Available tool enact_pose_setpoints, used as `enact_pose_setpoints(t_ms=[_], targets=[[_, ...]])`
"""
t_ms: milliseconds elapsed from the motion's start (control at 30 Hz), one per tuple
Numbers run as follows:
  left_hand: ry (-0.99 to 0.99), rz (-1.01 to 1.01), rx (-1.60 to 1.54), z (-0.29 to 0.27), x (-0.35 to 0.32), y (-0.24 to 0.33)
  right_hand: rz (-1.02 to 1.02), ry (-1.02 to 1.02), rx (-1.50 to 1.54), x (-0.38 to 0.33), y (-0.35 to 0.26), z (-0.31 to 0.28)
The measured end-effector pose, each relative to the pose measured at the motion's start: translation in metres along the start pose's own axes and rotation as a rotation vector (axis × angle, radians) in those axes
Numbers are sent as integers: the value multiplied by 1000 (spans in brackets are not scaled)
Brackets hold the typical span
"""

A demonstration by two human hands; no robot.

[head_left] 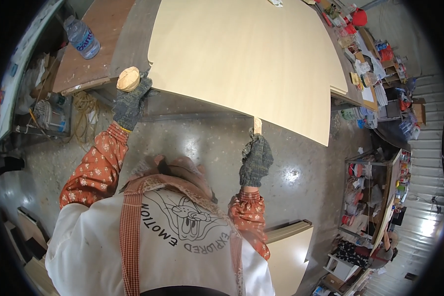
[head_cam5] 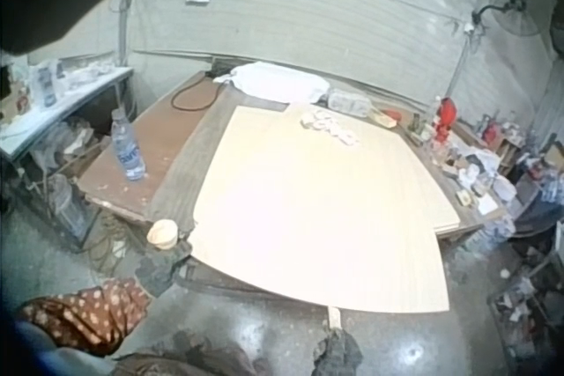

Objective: The person wipes the surface of a light-colored wooden board with a cloth and applies a substance to its edge using a small stick.

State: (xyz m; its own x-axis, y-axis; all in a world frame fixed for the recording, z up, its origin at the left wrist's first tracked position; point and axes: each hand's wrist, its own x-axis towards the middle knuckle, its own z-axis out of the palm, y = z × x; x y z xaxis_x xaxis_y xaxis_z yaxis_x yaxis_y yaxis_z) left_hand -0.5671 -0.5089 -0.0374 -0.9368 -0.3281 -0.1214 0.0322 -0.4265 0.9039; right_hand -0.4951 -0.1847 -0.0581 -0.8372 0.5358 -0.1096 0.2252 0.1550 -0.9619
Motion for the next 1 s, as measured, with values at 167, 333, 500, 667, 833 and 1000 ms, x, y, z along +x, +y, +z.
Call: enact_pose_setpoints(t_ms=[167, 333, 500, 667, 833, 1000], targets=[[-25, 1, 15, -13, 5, -7, 208, 48, 173, -4, -39, 7], [-33, 47, -22, -8, 1, -5, -23, 56, 84, -3, -31, 6], [-25, 32, 28, -6, 0, -5, -17, 67, 84, 0, -16, 9], [-29, 11, 28, 1, -4, 2, -442, 128, -275, 4, 9, -3], [-27, 18, 54, -5, -2, 0, -221, 81, -254, -9, -13, 4], [-33, 28, 55, -6, 0, -4, -629, 78, -538, -1, -3, -5]])
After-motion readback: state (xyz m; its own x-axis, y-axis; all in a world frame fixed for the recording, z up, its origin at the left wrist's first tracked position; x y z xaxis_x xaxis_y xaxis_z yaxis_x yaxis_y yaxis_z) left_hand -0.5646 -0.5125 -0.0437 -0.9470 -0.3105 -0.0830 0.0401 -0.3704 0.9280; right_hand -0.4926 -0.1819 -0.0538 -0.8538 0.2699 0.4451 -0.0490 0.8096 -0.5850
